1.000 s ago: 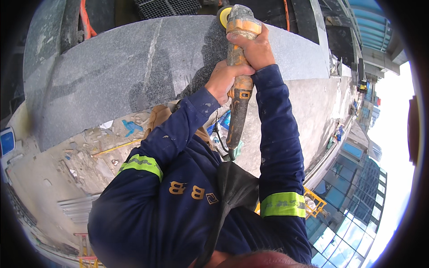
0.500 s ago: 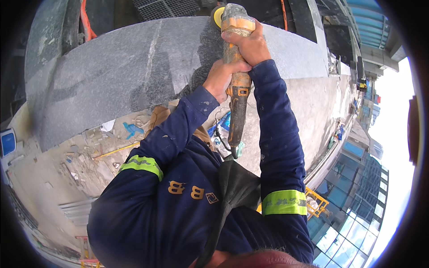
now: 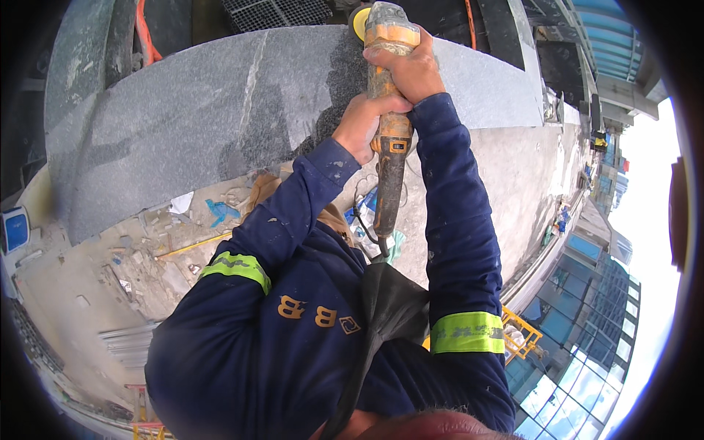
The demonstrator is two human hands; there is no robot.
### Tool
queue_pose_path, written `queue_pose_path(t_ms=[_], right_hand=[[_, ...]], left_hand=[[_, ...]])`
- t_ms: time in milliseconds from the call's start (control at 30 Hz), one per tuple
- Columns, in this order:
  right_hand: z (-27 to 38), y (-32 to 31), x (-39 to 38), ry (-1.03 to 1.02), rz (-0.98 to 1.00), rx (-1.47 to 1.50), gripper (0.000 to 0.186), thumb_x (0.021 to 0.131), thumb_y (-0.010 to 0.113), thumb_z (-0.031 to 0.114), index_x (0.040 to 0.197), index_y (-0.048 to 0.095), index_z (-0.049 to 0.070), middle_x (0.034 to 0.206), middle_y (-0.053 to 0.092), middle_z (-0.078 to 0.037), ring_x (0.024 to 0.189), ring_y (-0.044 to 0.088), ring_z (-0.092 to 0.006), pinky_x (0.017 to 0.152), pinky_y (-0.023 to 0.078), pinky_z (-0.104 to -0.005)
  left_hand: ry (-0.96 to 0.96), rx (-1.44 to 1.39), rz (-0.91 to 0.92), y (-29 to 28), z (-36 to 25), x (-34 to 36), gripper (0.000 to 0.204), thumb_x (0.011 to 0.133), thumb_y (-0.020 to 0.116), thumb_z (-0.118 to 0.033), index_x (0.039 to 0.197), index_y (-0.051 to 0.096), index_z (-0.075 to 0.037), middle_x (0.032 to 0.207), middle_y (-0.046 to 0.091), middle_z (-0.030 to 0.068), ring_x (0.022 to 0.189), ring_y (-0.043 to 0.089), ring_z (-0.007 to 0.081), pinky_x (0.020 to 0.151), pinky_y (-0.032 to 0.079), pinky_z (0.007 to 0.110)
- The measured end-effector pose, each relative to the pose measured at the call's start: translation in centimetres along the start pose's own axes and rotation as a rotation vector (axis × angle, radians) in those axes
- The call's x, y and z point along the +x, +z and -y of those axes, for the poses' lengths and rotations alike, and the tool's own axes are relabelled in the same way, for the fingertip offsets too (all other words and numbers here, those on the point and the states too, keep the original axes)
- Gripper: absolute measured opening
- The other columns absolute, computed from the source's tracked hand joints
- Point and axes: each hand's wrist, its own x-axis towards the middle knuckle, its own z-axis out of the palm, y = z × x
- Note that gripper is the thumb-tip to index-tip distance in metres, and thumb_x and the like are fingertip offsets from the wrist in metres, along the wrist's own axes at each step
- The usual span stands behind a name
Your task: The person uses an angle grinder to smooth a large gray stone slab. They hold the tool with both hands and move it across the surface, creating dust. The person occasionally pauses to wipe the surface with their hand.
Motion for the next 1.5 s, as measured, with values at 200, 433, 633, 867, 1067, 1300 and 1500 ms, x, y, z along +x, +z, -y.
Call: queue_pose_path(t_ms=[200, 433, 633, 867, 1067, 1300, 1500], right_hand=[[0.4, 0.3, -0.7, -0.014, 0.02, -0.016, 0.109, 0.066, 0.082, 0.04, 0.146, 0.023, -0.004, 0.115, 0.062, -0.032, 0.105, 0.065, -0.0415, 0.092, 0.052, -0.0409], [0.4, 0.4, -0.6, -0.018, 0.021, -0.02, 0.109, 0.066, 0.083, 0.037, 0.146, 0.022, -0.004, 0.115, 0.062, -0.032, 0.105, 0.065, -0.0409, 0.092, 0.052, -0.0403], [0.5, 0.6, -0.7, -0.02, 0.029, -0.005, 0.108, 0.067, 0.083, 0.038, 0.146, 0.022, -0.004, 0.115, 0.062, -0.03, 0.105, 0.065, -0.0404, 0.091, 0.052, -0.0391], [1.4, 0.8, -0.7, -0.056, 0.036, -0.018, 0.107, 0.068, 0.082, 0.039, 0.145, 0.023, -0.005, 0.114, 0.062, -0.03, 0.103, 0.066, -0.0394, 0.09, 0.052, -0.0391], [1.0, 0.8, -0.4, -0.031, 0.018, 0.051, 0.105, 0.068, 0.083, 0.038, 0.144, 0.025, -0.005, 0.114, 0.063, -0.03, 0.104, 0.066, -0.0389, 0.09, 0.053, -0.0388], [1.2, 1.1, -0.5, -0.058, 0.019, -0.02, 0.105, 0.067, 0.083, 0.038, 0.143, 0.026, -0.005, 0.113, 0.063, -0.03, 0.103, 0.066, -0.0393, 0.09, 0.053, -0.0388], [1.1, 1.0, -0.8, -0.024, 0.027, -0.037, 0.109, 0.066, 0.083, 0.042, 0.145, 0.024, -0.005, 0.114, 0.062, -0.031, 0.104, 0.066, -0.0406, 0.092, 0.052, -0.0407]], left_hand=[[0.004, 0.054, 0.002, -0.4, 0.1, -0.5, 0.026, 0.085, 0.063, -0.012, 0.106, 0.061, 0.002, 0.091, 0.067, 0.0106, 0.077, 0.068, 0.0215, 0.07, 0.057, 0.036], [0.013, 0.041, 0.013, -0.5, 0.0, -0.7, 0.027, 0.084, 0.063, -0.012, 0.107, 0.06, 0.003, 0.091, 0.067, 0.0109, 0.077, 0.069, 0.0214, 0.07, 0.057, 0.035], [0.005, 0.031, -0.001, -0.6, 0.0, -0.9, 0.026, 0.083, 0.064, -0.012, 0.105, 0.062, 0.003, 0.091, 0.067, 0.0107, 0.075, 0.068, 0.0209, 0.068, 0.056, 0.034], [0.034, 0.031, 0.016, -0.9, -0.5, -1.0, 0.028, 0.085, 0.063, -0.014, 0.107, 0.06, 0.004, 0.093, 0.067, 0.0118, 0.076, 0.069, 0.0223, 0.068, 0.058, 0.036], [-0.037, -0.021, 0.017, -0.7, -0.6, -0.7, 0.022, 0.082, 0.066, -0.009, 0.1, 0.064, 0.003, 0.087, 0.067, 0.01, 0.073, 0.068, 0.0194, 0.067, 0.056, 0.033], [0.019, -0.004, 0.019, -0.7, -0.5, -1.1, 0.025, 0.083, 0.065, -0.013, 0.104, 0.062, 0.002, 0.088, 0.066, 0.0096, 0.073, 0.067, 0.0203, 0.067, 0.056, 0.034], [-0.052, -0.03, -0.005, -1.2, -0.3, -0.9, 0.021, 0.08, 0.067, -0.011, 0.099, 0.064, 0.0, 0.084, 0.066, 0.0078, 0.071, 0.067, 0.0184, 0.067, 0.055, 0.032]])
